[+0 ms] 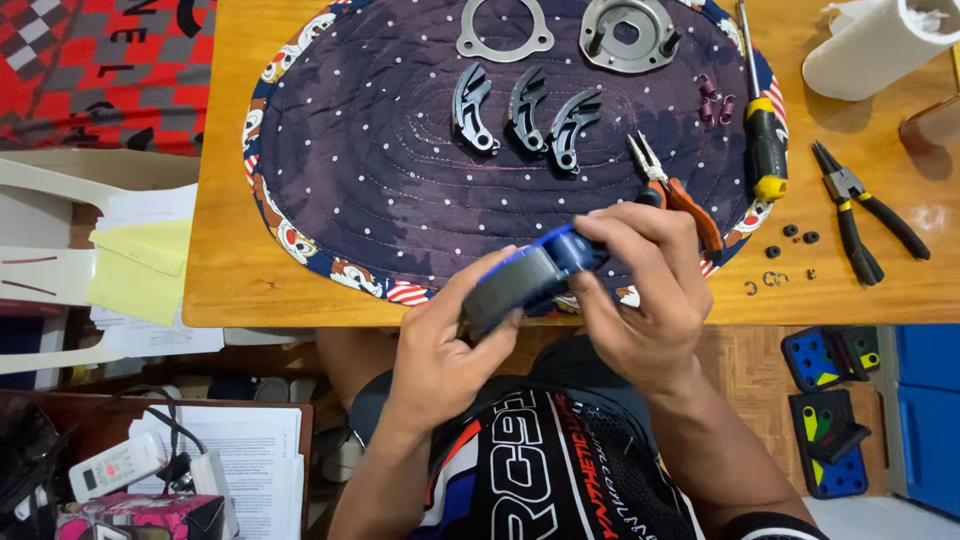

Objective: The person assembles small mechanical components on a table, using pliers and a screwdriver to adjust a blue circular part, then applies lubricant to a purple spring and attaches metal pieces to a silver hub.

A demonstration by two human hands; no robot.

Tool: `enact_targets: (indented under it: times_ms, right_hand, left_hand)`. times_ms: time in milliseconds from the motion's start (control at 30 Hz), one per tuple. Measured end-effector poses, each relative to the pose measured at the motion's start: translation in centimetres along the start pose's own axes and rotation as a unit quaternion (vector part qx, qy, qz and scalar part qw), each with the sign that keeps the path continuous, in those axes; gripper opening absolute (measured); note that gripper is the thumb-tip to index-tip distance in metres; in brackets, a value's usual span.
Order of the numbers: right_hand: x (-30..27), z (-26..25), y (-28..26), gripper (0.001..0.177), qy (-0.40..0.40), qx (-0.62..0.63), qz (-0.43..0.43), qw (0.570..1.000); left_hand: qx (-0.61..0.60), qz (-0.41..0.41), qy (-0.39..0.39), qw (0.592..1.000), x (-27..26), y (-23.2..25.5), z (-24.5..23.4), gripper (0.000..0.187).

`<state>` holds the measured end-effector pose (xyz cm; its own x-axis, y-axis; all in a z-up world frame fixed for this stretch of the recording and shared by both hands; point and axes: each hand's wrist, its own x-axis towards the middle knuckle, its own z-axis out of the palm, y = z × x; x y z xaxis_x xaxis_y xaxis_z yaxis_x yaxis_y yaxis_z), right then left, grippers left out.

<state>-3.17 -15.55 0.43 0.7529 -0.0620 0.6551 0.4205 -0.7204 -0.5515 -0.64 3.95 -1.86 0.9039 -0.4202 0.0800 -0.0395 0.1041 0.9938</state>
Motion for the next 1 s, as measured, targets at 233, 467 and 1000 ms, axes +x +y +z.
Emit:
enact_targets:
  times_ms: [233,467,1000]
  right_hand:
    - [-0.5,0.1,0.4,0.044,0.080,0.000,-0.049,0.996]
    - [-0.3,-0.3,0.6,0.045,0.054,0.017,-0.024,0.998]
    - [0.0,0.5,0.5,0.036,-0.084,0.188,0.135,0.969]
  left_hand:
    - [0.154,0.291,-0.061,0.942,1.1,0.1,-1.0,0.061]
    - [0.179,0.327,-0.044,0.927,1.2,-0.6,-0.6,0.062]
    - [0.254,0.244,0.109,0.930,1.5,-0.5,1.6,0.064]
